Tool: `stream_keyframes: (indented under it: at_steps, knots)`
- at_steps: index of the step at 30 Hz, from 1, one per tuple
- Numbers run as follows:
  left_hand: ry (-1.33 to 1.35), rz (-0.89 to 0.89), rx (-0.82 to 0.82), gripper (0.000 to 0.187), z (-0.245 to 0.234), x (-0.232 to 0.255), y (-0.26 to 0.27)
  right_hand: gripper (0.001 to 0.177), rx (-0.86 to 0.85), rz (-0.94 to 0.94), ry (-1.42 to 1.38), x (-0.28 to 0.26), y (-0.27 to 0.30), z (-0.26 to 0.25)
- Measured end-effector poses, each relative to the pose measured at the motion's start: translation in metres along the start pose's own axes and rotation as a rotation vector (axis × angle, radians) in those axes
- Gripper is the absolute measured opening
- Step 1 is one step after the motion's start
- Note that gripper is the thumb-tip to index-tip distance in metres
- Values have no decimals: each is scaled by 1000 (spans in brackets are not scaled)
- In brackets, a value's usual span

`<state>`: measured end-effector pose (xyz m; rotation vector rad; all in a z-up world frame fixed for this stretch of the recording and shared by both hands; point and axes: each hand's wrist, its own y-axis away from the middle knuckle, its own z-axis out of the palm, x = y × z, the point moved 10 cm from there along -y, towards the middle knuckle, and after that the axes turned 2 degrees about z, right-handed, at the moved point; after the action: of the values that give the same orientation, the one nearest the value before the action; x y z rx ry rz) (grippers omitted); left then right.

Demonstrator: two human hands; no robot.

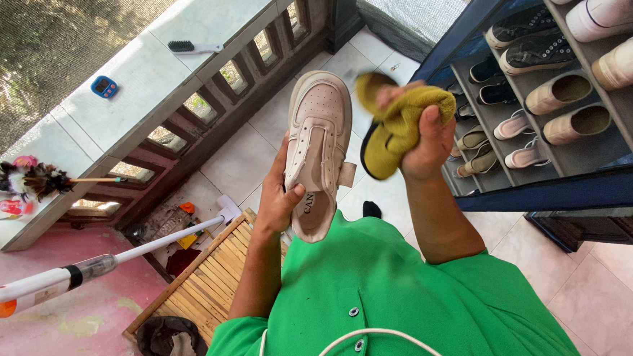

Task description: The person cleans a white shoe with a yellow cloth, wiping the upper, sides, and sole before placing it back on a shoe rack.

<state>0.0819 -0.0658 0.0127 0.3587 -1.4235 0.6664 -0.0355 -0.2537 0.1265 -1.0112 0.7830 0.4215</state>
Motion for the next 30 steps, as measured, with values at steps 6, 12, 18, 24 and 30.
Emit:
stream_keyframes:
  at_steps: [6,12,18,24,30]
  knots:
    - [102,14,144,129,-7,-9,-10,52,-264,53,731,24,43,89]
    - [132,117,384,127,-26,9,-1,48,-285,139,440,26,78,81]
    - [277,104,467,125,-31,11,0,43,137,507,16,102,81,-49]
    - [135,8,346,130,6,-16,-15,49,394,337,-251,82,32,-112]
    - [155,102,277,124,42,-24,-39,48,-259,15,722,27,32,3]
